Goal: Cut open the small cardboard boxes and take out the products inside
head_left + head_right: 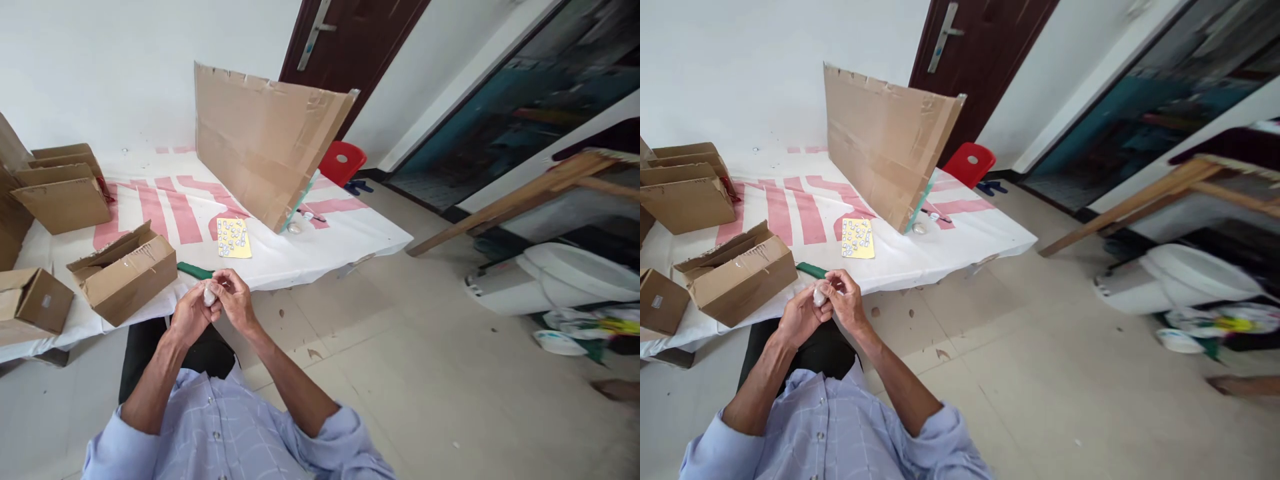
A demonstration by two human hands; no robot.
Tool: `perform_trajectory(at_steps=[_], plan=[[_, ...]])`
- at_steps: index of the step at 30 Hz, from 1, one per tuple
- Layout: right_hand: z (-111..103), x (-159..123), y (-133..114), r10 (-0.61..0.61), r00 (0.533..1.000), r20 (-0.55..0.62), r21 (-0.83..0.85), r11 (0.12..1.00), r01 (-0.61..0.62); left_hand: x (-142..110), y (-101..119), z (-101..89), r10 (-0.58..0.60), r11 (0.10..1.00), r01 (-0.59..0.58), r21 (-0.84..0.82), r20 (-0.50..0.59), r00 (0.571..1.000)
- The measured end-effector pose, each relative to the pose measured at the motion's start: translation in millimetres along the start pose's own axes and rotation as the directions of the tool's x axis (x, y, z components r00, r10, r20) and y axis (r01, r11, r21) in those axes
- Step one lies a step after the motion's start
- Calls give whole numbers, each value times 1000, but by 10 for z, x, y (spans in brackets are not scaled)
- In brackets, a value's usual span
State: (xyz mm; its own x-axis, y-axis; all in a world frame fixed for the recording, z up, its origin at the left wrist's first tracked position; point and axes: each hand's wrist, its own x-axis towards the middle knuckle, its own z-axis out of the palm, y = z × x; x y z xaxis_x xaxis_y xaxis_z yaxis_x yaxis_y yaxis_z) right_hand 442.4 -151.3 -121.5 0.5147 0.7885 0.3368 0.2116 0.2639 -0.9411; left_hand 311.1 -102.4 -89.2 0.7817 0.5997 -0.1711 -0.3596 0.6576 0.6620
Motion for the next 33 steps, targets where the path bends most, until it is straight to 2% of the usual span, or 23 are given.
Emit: perform_trajectory(at_steps=[2, 3, 5, 7, 10, 12, 13, 14, 15, 16, 17, 18, 19, 21, 22, 23, 24, 25, 26, 27, 30, 32, 33], plan=[[57, -46, 35, -226, 969, -101, -222, 955, 200, 88, 5, 42, 45, 999, -45, 0, -80, 996], [80, -51, 41, -330, 939, -100, -319, 904, 284, 144, 16, 64, 80, 997, -79, 9, -129, 988], [107, -38, 52, -468, 883, -37, -442, 800, 406, 269, 39, 110, 140, 990, -136, 34, -199, 970], [104, -15, 86, -530, 848, 23, -492, 732, 471, 396, 33, 156, 156, 987, -147, 58, -217, 964], [-5, 36, 216, -528, 848, 33, -502, 725, 471, 531, -76, 211, 116, 991, -100, 86, -197, 974], [-183, 132, 344, -463, 886, 4, -495, 769, 404, 537, -173, 219, 80, 987, -53, 151, -184, 980], [-305, 216, 412, -408, 913, -12, -503, 791, 347, 504, -202, 208, 84, 969, -40, 244, -175, 981], [-442, 328, 478, -339, 940, -40, -535, 802, 267, 444, -206, 186, 119, 924, -51, 379, -158, 980], [-587, 464, 541, -272, 959, -74, -594, 785, 176, 354, -177, 152, 187, 839, -92, 537, -124, 975], [-732, 617, 600, -197, 975, -101, -665, 742, 81, 236, -111, 106, 282, 707, -160, 689, -67, 957], [-870, 776, 652, -127, 986, -107, -733, 680, 9, 91, -8, 48, 394, 537, -238, 809, 8, 919], [-998, 928, 697, -99, 988, -114, -750, 661, -20, -73, 130, -21, 511, 357, -308, 882, 91, 855], [-1111, 1062, 734, -83, 989, -122, -756, 653, -39, -250, 295, -103, 615, 181, -338, 923, 162, 772], [-1291, 1252, 778, -53, 986, -157, -768, 634, -88, -595, 668, -305, 791, -111, -234, 966, 229, 567], [-1352, 1307, 784, -49, 984, -174, -773, 626, -106, -743, 854, -425, 849, -191, -135, 972, 232, 474], [-1389, 1342, 780, -50, 981, -189, -777, 618, -118, -864, 1028, -554, 884, -221, -31, 975, 214, 416], [-1396, 1363, 766, -60, 979, -195, -782, 612, -119, -956, 1182, -688, 907, -220, 54, 974, 184, 380], [-1368, 1377, 744, -80, 979, -187, -786, 610, -101, -1017, 1312, -818, 917, -201, 110, 973, 147, 371], [-1299, 1388, 713, -106, 981, -162, -789, 612, -64, -1052, 1418, -938, 917, -169, 142, 975, 103, 386], [-1184, 1399, 675, -136, 984, -119, -787, 617, -10, -1067, 1502, -1039, 906, -128, 152, 980, 54, 420], [-582, 1423, 507, -219, 970, 104, -735, 640, 223, -1057, 1647, -1179, 791, 42, 81, 996, -83, 607], [-54, 1417, 337, -259, 921, 289, -654, 649, 388, -1049, 1690, -1146, 693, 156, 28, 987, -130, 709], [201, 1406, 235, -282, 875, 393, -593, 650, 476, -1049, 1704, -1109, 661, 194, 15, 981, -142, 737]])
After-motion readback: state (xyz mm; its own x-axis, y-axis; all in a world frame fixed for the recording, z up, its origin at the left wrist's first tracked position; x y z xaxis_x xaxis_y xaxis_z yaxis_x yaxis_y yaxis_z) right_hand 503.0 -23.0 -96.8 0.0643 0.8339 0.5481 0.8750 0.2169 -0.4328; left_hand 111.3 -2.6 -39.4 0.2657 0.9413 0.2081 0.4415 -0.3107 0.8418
